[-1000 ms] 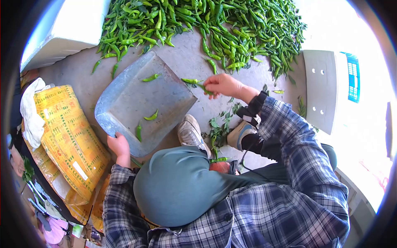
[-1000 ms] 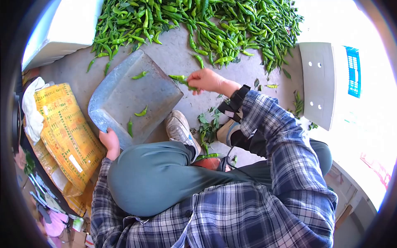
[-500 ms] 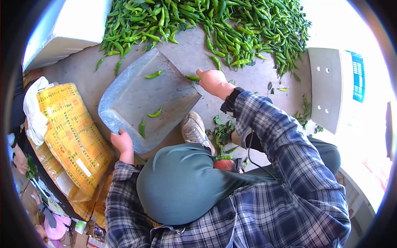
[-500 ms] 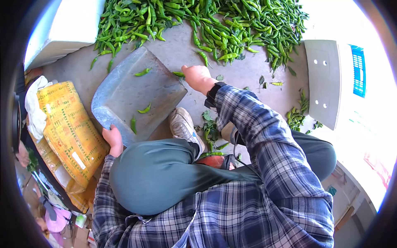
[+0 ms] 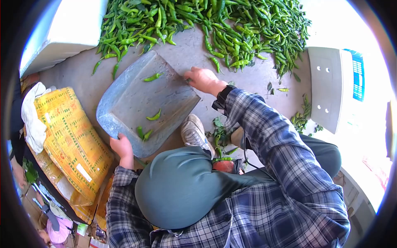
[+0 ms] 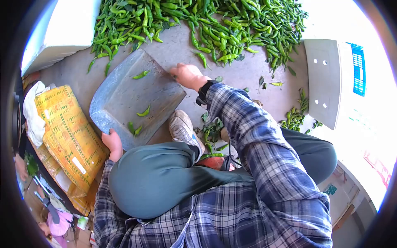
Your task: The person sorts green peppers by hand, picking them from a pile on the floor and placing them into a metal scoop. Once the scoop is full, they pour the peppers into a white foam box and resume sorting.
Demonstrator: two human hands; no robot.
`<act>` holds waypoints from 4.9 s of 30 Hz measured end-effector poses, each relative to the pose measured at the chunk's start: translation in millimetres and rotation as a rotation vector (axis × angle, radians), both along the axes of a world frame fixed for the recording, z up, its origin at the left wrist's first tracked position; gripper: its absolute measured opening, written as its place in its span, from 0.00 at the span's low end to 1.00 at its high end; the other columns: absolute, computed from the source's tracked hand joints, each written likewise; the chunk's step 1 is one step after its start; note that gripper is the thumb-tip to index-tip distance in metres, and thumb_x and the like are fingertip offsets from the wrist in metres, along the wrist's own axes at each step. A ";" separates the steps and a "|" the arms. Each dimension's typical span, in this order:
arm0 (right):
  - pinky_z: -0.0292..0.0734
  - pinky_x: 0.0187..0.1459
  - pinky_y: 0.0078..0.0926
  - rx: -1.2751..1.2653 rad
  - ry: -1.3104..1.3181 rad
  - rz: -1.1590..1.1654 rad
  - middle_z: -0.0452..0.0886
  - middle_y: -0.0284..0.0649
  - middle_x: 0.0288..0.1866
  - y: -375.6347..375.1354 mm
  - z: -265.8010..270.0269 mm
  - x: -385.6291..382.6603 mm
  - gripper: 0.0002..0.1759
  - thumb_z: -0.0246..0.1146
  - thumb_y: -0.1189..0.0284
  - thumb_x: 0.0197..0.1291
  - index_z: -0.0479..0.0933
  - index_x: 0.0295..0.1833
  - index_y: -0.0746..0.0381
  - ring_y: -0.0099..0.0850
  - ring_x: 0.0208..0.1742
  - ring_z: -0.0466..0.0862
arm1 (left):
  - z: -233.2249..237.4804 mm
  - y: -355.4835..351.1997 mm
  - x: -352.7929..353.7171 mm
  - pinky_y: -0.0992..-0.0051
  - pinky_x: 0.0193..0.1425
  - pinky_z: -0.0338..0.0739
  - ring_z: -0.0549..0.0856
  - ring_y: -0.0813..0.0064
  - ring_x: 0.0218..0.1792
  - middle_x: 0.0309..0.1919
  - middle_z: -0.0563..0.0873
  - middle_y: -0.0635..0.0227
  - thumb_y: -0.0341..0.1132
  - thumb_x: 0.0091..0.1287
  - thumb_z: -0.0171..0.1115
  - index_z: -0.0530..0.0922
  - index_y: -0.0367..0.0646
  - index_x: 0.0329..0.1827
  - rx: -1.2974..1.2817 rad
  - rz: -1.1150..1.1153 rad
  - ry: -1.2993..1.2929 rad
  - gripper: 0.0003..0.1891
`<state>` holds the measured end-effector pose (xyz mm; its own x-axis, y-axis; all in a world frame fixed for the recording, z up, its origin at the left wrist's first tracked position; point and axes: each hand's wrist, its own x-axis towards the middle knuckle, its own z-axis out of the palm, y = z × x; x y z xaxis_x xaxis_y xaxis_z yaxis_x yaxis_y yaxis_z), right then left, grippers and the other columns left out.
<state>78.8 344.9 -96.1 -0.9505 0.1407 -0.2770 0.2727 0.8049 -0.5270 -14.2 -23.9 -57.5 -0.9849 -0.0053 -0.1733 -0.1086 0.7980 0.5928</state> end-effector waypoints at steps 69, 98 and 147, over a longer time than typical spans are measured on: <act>0.69 0.21 0.15 -1.595 -0.231 -0.920 0.80 0.40 0.29 39.3 100.1 66.7 0.10 0.64 0.70 0.57 0.73 0.38 0.64 0.19 0.21 0.75 | 15.8 13.4 2.3 0.66 0.53 0.69 0.79 0.54 0.46 0.46 0.80 0.45 0.22 0.55 0.47 0.70 0.22 0.50 -0.084 -0.020 -0.040 0.19; 0.54 0.63 0.59 0.231 -0.134 -0.314 0.47 0.57 0.71 29.2 20.1 52.7 0.36 0.52 0.77 0.53 0.57 0.70 0.47 0.52 0.71 0.52 | 14.5 10.4 1.7 0.65 0.54 0.69 0.79 0.52 0.47 0.46 0.79 0.43 0.22 0.57 0.46 0.71 0.22 0.49 -0.113 -0.038 -0.025 0.17; 0.77 0.40 0.40 0.042 -0.243 -0.211 0.82 0.42 0.33 15.9 33.0 33.4 0.08 0.57 0.75 0.51 0.79 0.37 0.57 0.44 0.38 0.82 | -0.8 -1.4 -0.1 0.63 0.50 0.71 0.81 0.51 0.43 0.41 0.81 0.45 0.24 0.56 0.49 0.74 0.26 0.46 0.057 0.014 -0.020 0.15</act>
<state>112.2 360.8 -63.1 -0.8061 0.3438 -0.4817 0.5496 0.7368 -0.3938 -14.3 -25.3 -58.3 -0.9810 -0.0084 -0.1936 -0.1317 0.7615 0.6346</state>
